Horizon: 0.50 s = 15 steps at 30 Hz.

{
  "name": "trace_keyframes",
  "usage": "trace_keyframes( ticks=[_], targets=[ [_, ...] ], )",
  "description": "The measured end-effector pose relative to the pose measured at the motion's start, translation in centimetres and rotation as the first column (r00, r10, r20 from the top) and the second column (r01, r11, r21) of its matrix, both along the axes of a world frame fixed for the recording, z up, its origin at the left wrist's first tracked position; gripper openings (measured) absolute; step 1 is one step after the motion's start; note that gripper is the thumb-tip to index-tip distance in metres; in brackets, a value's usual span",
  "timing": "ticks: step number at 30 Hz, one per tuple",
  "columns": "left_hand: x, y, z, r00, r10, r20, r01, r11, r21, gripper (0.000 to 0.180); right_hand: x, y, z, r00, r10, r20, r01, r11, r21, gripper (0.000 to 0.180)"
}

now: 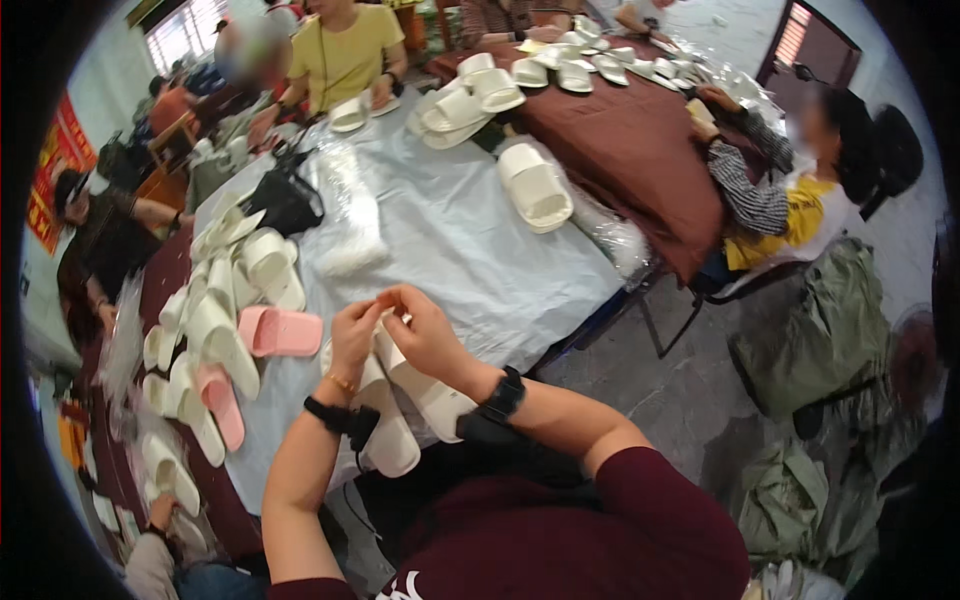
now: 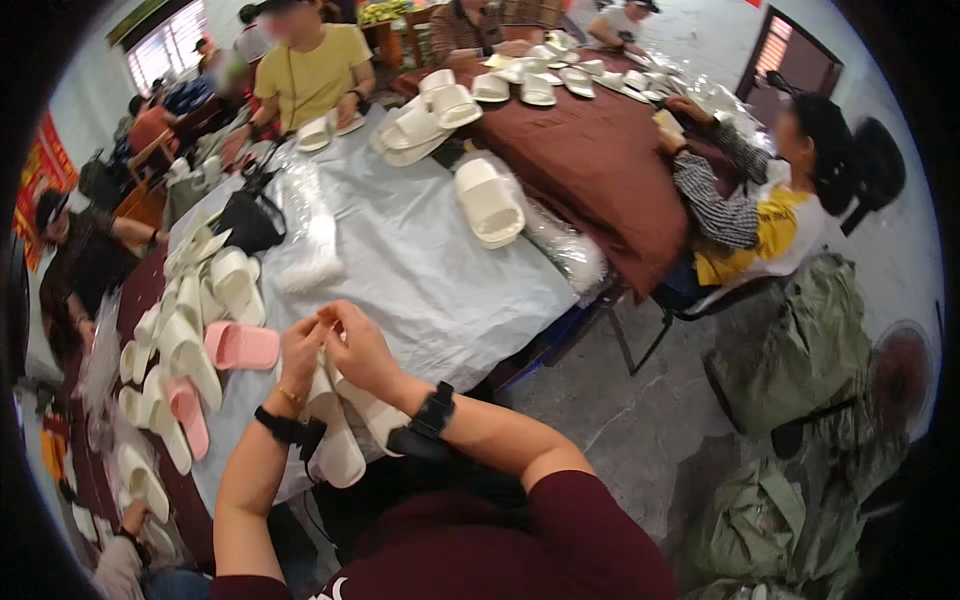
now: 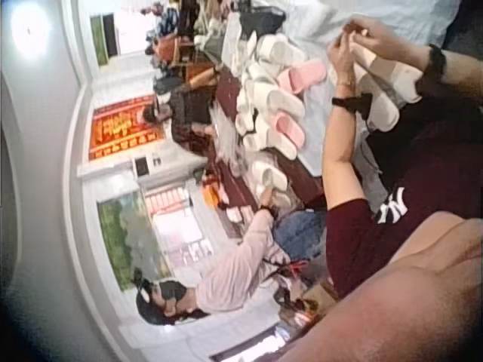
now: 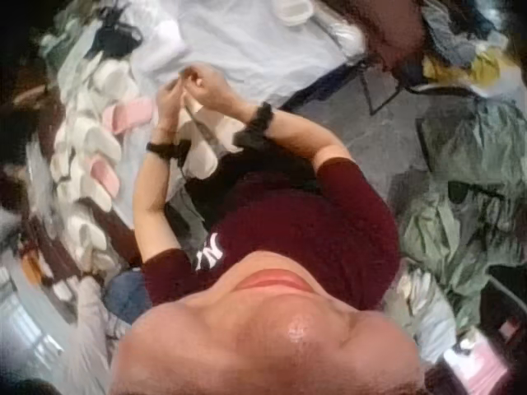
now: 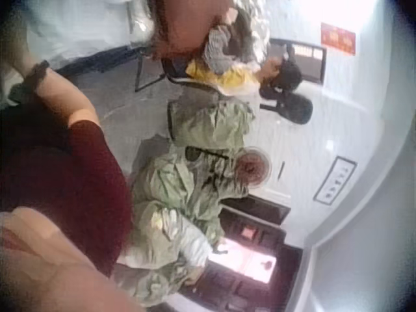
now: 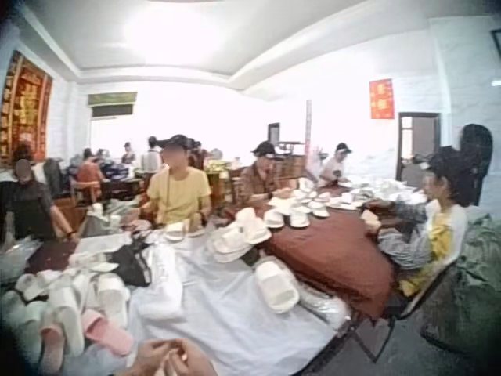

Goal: Inspecting and pairing white slide slippers at a factory work table.

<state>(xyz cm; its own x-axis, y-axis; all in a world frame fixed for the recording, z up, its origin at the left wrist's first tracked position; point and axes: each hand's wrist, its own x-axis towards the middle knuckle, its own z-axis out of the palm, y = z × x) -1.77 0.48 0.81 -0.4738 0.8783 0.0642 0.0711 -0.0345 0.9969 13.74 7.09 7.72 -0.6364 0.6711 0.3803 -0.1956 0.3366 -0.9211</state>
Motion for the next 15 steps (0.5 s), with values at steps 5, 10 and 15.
trace_keyframes(
  ticks=[5, 10, 15],
  targets=[
    [1.7, 0.4, 0.6, 0.970, 0.244, 0.010, -0.244, 0.969, 0.036, 0.016, -3.4, 3.3, -5.4, 0.982, -0.176, 0.070, 0.172, 0.983, 0.068, 0.025],
    [1.3, 0.3, 0.7, 0.962, 0.266, -0.057, -0.263, 0.963, 0.066, 0.019, -5.3, 2.7, -5.8, 0.985, 0.016, 0.172, -0.014, 1.000, -0.010, 0.022],
    [1.8, 0.2, 0.9, 0.949, 0.315, 0.000, -0.314, 0.947, 0.072, 0.020, -6.1, 3.5, -7.3, 0.973, 0.041, 0.229, -0.027, 0.998, -0.065, 0.020]
  ],
)
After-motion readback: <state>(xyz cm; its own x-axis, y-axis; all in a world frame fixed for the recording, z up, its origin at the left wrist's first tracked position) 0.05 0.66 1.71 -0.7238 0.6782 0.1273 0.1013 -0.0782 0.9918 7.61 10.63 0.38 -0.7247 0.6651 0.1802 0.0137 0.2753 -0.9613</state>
